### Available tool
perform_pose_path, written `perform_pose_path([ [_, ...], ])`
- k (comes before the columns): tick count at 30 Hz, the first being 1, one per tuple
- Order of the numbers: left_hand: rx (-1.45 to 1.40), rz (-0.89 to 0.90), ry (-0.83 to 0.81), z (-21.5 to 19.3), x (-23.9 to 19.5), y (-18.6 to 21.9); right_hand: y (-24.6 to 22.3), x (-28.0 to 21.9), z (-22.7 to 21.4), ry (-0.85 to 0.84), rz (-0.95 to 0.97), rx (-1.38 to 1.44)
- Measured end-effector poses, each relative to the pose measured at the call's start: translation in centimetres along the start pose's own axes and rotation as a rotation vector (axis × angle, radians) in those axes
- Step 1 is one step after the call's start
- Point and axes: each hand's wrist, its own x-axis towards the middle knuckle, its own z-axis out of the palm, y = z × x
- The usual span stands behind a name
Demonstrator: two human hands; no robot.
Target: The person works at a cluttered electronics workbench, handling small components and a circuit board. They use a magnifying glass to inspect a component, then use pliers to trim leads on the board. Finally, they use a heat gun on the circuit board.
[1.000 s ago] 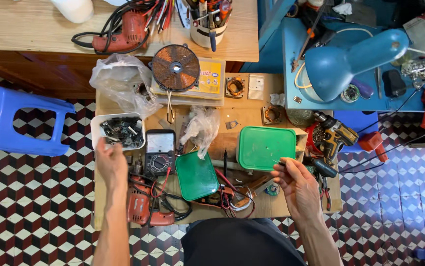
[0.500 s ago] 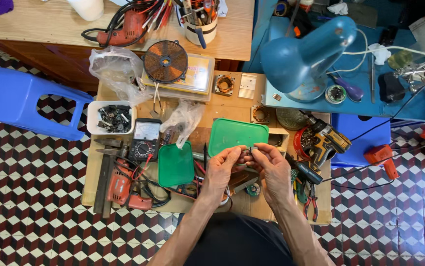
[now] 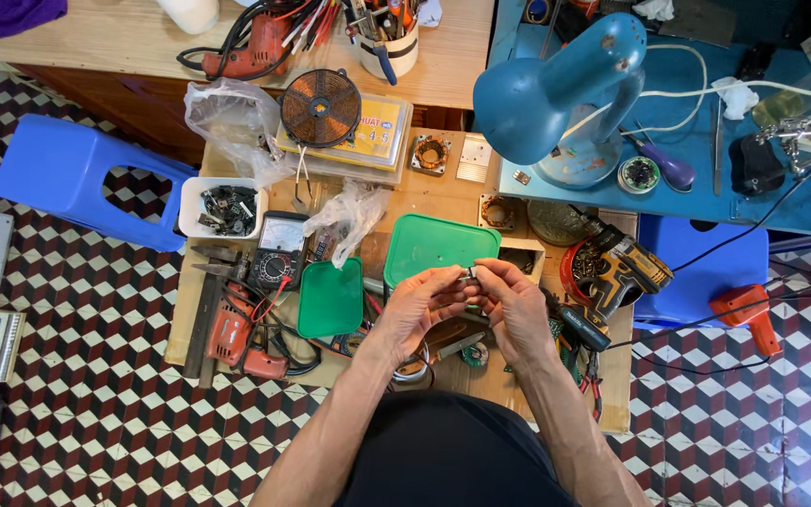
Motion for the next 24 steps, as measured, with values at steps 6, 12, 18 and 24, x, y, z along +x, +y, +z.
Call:
perform_pose_path([
  [6,0.187,0.081,0.036,-0.7,1.3,0.7,-0.3,0.8,0.2,0.024,0.01,-0.052],
  [12,0.199,-0.028,0.007,-2.2,2.4,1.0,-0.4,1.0,0.1,0.017,-0.018,-0.174],
  [18,0.07,-0.091,0.031,-2.6,2.4,0.2,-0.1,1.3,-0.1,0.029,0.049,-0.175],
  [24,0.106,-0.049,0.008,-3.2,2.8,-0.7,0.5,1.5,-0.8,0.038,0.052,-0.178],
])
